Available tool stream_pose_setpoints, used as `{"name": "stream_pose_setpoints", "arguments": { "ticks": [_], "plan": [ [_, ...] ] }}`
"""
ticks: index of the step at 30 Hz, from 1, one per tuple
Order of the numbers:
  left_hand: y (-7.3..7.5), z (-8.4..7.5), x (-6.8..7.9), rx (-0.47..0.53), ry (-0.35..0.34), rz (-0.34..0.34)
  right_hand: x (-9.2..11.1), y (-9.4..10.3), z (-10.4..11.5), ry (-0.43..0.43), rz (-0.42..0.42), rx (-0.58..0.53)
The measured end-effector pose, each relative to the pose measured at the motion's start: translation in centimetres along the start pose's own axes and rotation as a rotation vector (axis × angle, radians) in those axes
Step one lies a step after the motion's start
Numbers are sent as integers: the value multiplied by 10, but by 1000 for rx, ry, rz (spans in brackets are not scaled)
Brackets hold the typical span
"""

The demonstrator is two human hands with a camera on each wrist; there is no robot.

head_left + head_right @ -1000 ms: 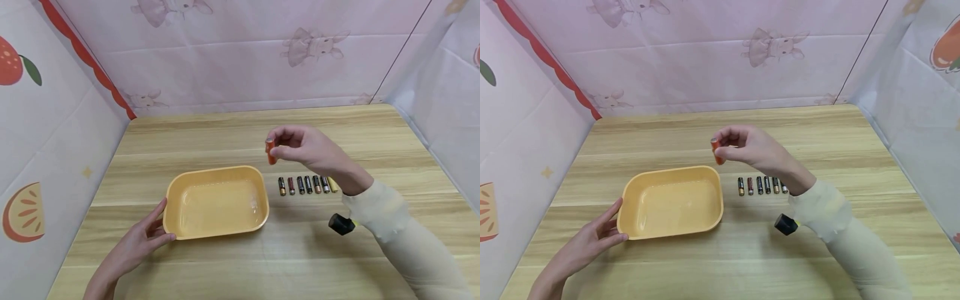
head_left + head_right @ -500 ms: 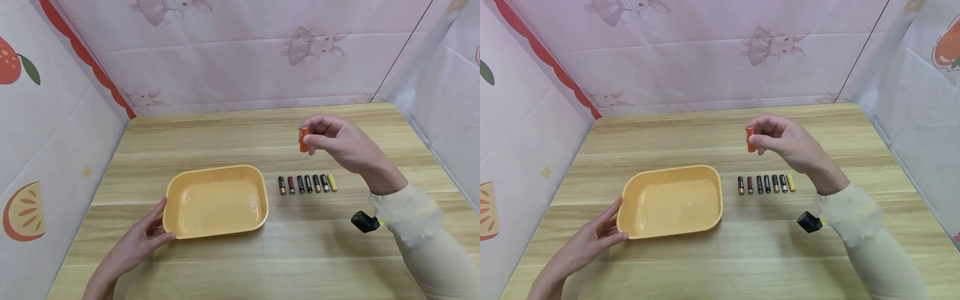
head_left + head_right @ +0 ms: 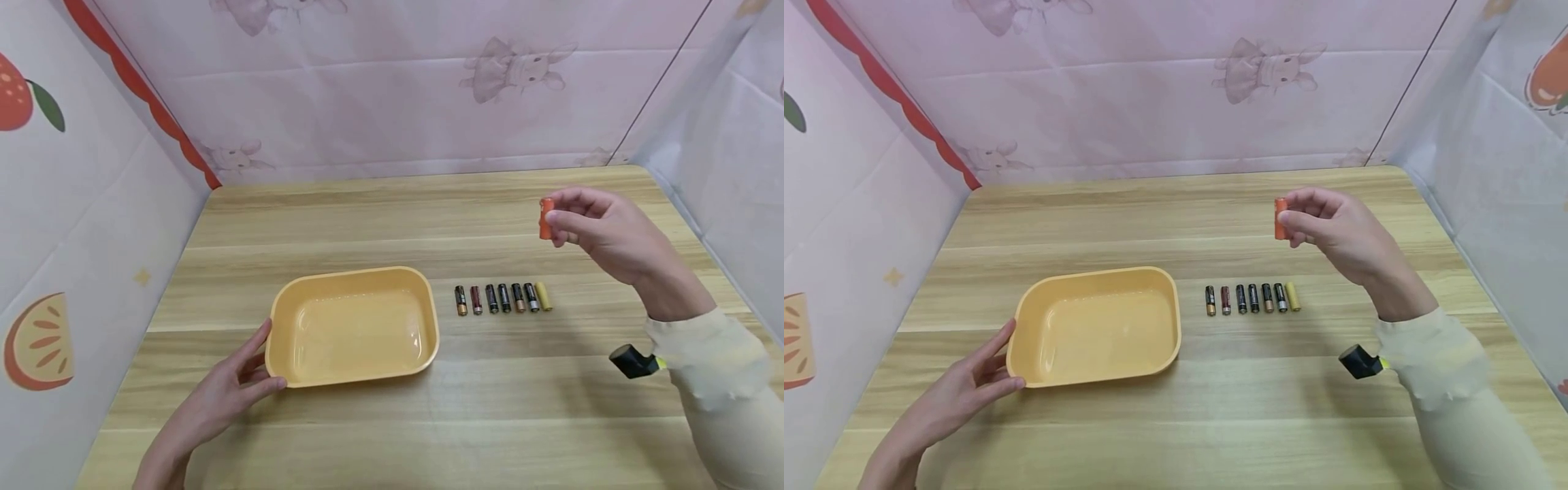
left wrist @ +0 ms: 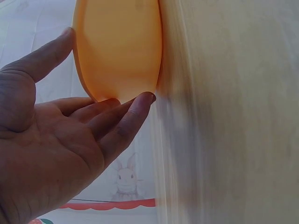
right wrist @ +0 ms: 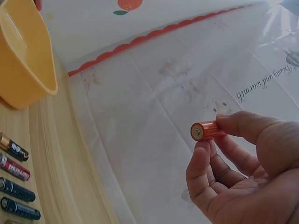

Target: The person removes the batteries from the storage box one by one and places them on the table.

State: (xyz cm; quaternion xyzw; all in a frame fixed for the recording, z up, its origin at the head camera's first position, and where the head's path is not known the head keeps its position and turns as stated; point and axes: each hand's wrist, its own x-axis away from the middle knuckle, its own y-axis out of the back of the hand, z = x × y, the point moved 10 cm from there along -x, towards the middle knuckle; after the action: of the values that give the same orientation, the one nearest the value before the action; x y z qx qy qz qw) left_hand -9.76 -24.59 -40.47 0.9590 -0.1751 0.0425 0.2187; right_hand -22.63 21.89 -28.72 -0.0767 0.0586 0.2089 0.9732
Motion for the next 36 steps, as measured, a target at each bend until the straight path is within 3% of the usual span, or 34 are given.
{"name": "stream_pose_setpoints", "arguments": {
  "ticks": [11, 23, 36],
  "plan": [
    [-1, 0, 2, -5, -1, -3, 14, 27, -13, -32, -15, -87],
    [-1, 0, 2, -10, -11, -9, 27, 48, -41, -96, 33, -341],
    [-2, -1, 2, -5, -23, -10, 43, 72, -81, -261, -35, -336]
  ]
}}
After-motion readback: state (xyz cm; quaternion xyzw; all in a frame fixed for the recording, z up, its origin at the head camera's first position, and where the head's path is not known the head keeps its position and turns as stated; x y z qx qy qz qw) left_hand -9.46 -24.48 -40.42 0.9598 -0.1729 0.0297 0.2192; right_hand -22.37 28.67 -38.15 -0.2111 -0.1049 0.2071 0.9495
